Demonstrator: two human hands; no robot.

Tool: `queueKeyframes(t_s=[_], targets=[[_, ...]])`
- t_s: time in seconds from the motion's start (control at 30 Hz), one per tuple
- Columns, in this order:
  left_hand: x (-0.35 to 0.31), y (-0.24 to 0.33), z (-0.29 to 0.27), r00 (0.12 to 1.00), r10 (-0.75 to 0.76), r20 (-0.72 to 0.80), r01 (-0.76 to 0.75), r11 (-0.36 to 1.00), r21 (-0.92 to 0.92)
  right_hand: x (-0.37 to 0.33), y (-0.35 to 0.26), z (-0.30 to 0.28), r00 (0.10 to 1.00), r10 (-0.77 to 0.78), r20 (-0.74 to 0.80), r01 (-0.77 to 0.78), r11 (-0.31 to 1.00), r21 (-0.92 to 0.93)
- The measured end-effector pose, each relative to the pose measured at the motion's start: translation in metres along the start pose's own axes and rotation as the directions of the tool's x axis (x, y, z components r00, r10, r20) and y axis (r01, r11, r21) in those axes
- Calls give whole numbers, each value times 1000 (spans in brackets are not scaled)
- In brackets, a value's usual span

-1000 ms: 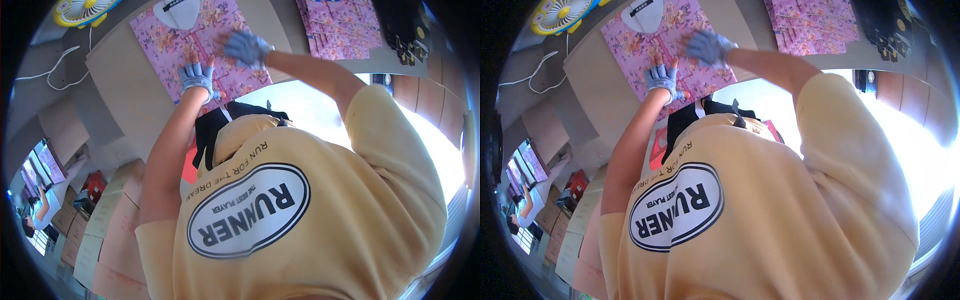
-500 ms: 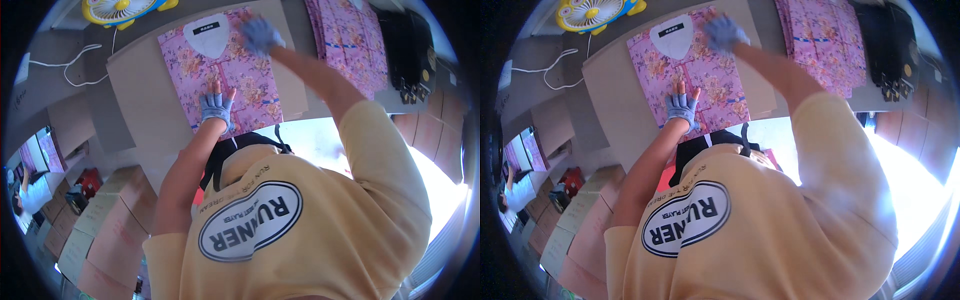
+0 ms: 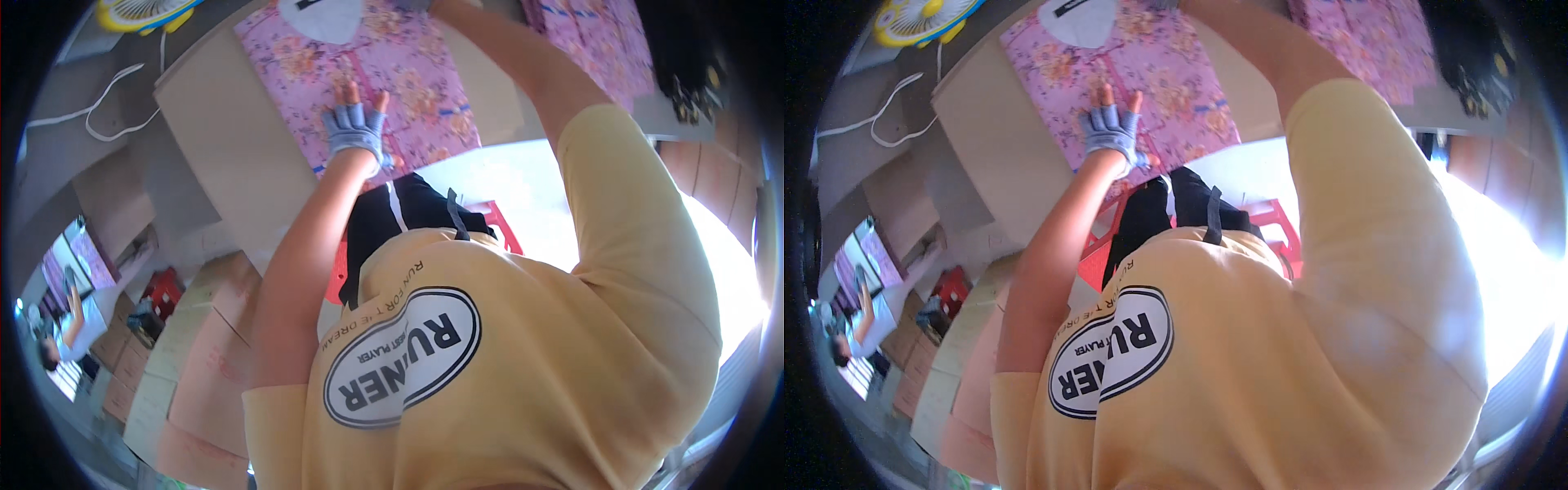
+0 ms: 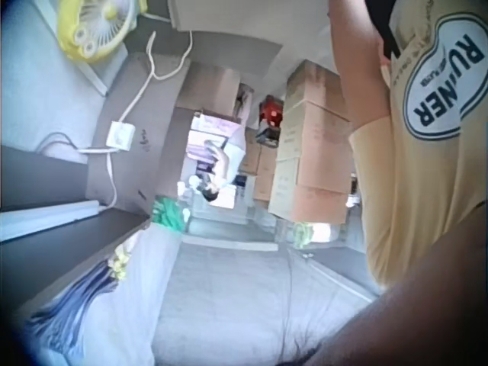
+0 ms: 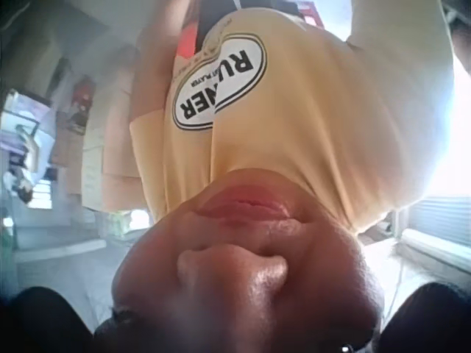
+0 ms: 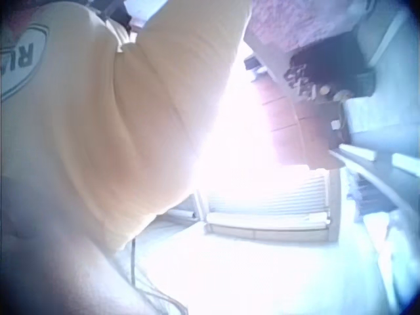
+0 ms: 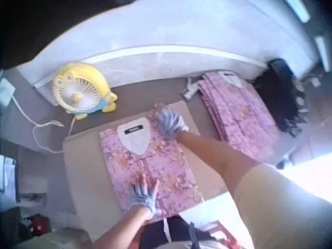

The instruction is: The person folds a pink floral-patterned garment on a table using gloved hands. They smooth the fabric, fold the sides inward, and fold the bottom up to create a compact rectangular shape. The folded garment is then placed on a stack of similar items.

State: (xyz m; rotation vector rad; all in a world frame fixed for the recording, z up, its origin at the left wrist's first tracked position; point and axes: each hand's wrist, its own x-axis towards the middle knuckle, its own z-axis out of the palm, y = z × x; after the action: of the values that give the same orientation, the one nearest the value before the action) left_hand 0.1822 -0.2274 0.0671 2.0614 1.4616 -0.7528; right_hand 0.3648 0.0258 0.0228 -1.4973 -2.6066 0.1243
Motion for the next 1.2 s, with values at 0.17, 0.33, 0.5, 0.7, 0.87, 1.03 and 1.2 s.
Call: queueKeyframes(t_s=[0.17, 0.33, 0.5, 0.7, 0.87, 1.03, 1.2], targets=[[2, 1, -5, 1000, -26, 3, 25, 999, 41, -207, -66, -11, 971, -207, 118, 230, 944, -238], [0, -4, 2, 998, 0, -56, 3, 999, 48, -364, -127, -2, 992, 125, -18, -124, 991, 45], [8, -3, 32, 984, 44, -172, -35, 998, 55, -397, -167, 15, 340, 906, 250, -489, -57, 870], [0, -15, 63, 951, -10, -308, 33, 997, 68, -347, -86, 4, 567, 416, 711, -695, -223, 684], [3, 11, 44, 980, -78, -182, 89, 995, 50, -341, -69, -25, 504, 243, 829, -751, -350, 560], [3, 31, 52, 981, -168, -98, 172, 985, 31, -320, -28, -4, 855, -123, 504, -259, 740, 621], [-3, 54, 57, 955, -294, -38, 292, 955, -57, -332, 9, -81, 828, 64, 557, -504, 520, 690]])
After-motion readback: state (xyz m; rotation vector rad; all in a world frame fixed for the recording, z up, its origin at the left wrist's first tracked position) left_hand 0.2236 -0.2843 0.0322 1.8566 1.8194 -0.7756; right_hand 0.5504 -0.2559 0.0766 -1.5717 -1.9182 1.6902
